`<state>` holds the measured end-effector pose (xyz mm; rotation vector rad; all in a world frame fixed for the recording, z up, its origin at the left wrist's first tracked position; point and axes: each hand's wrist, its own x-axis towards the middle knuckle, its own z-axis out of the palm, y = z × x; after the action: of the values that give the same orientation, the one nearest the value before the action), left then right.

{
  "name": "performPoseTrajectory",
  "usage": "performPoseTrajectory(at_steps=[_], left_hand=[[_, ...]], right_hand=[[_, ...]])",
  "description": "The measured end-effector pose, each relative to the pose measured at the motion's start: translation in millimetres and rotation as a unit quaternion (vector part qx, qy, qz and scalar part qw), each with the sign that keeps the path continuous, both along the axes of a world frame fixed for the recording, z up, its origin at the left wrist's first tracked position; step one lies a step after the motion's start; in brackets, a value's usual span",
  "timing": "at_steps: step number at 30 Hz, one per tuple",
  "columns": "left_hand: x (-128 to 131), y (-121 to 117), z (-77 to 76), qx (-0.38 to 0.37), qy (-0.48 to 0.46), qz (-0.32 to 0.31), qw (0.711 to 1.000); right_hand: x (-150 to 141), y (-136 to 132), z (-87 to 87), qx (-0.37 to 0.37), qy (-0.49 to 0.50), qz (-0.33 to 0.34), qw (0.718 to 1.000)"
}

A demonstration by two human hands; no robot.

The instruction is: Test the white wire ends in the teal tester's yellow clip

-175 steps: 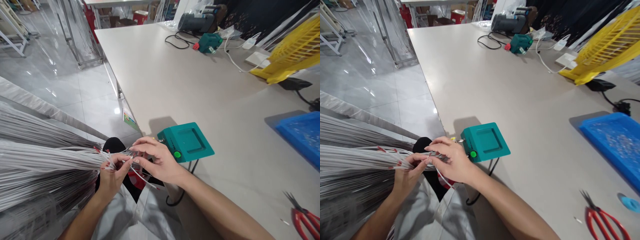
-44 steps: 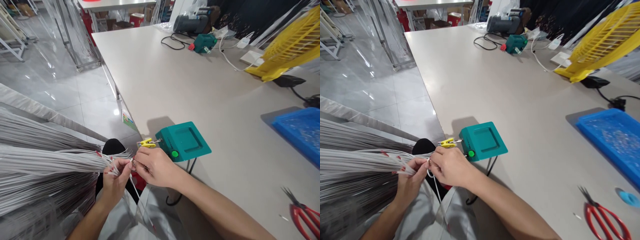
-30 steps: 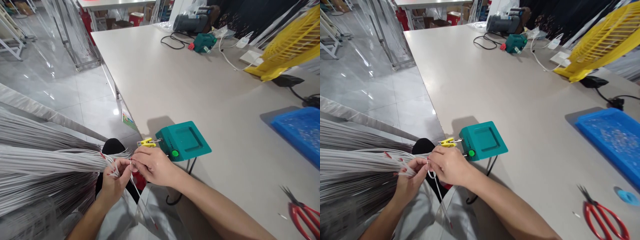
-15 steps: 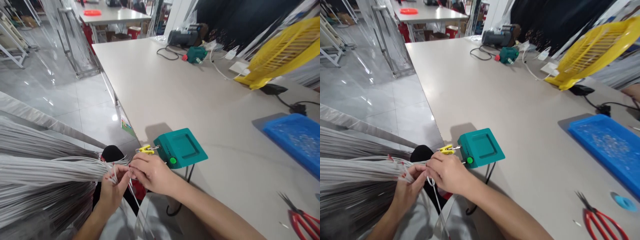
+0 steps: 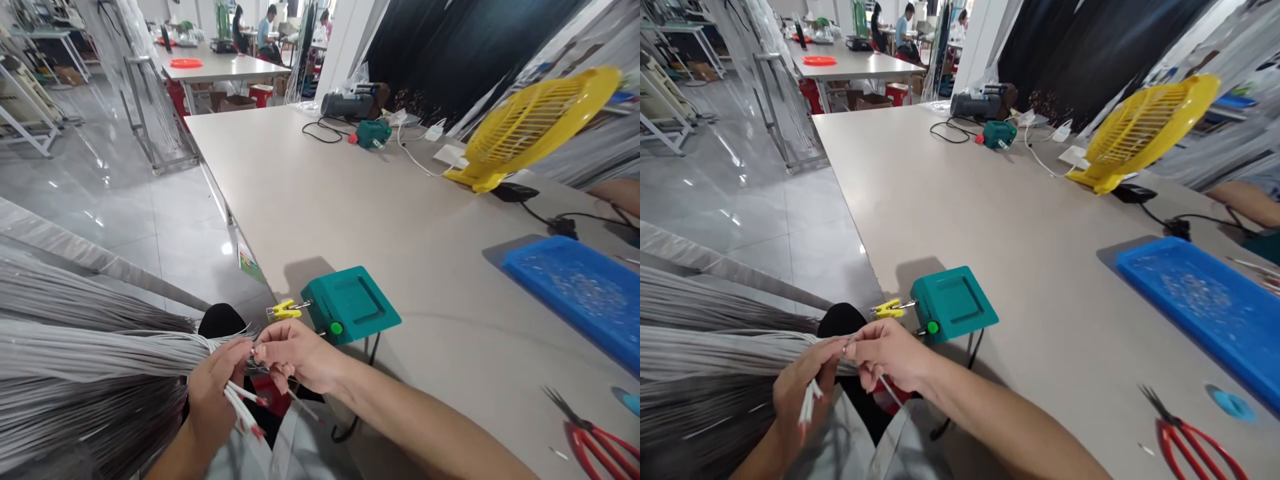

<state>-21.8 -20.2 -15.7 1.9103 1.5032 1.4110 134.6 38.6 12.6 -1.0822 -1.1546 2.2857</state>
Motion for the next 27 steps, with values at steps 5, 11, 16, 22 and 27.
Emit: performPoseTrajectory(at_steps=[5, 11, 16, 22, 27], left_hand=[[9.9, 2.5, -0.4, -0.147, -0.104, 0.022, 0.983], [20.0, 5.8, 2.0, -0.314, -0.298, 0.002, 0.901], [21.3, 8.1, 6.2, -0.356, -0.311, 0.009, 0.881], [21.1, 15.3, 8.7, -0.372, -0.308, 0.023, 0.875], [28.3, 25.2, 5.5, -0.367, -0.306, 0.009, 0.878]], right_hand=[[6.3, -2.2, -3.4, 0.009, -0.016, -0.02, 1.0], [13.0, -10.9, 1.3, 0.553, -0.203, -0.014, 0.808], [18.3, -5.7, 3.0, 0.697, -0.278, 0.041, 0.659], [41.6, 14.7, 16.4, 0.758, -0.413, 0.015, 0.504], [45.4, 24.4, 20.5, 0.711, -0.473, 0.172, 0.49]])
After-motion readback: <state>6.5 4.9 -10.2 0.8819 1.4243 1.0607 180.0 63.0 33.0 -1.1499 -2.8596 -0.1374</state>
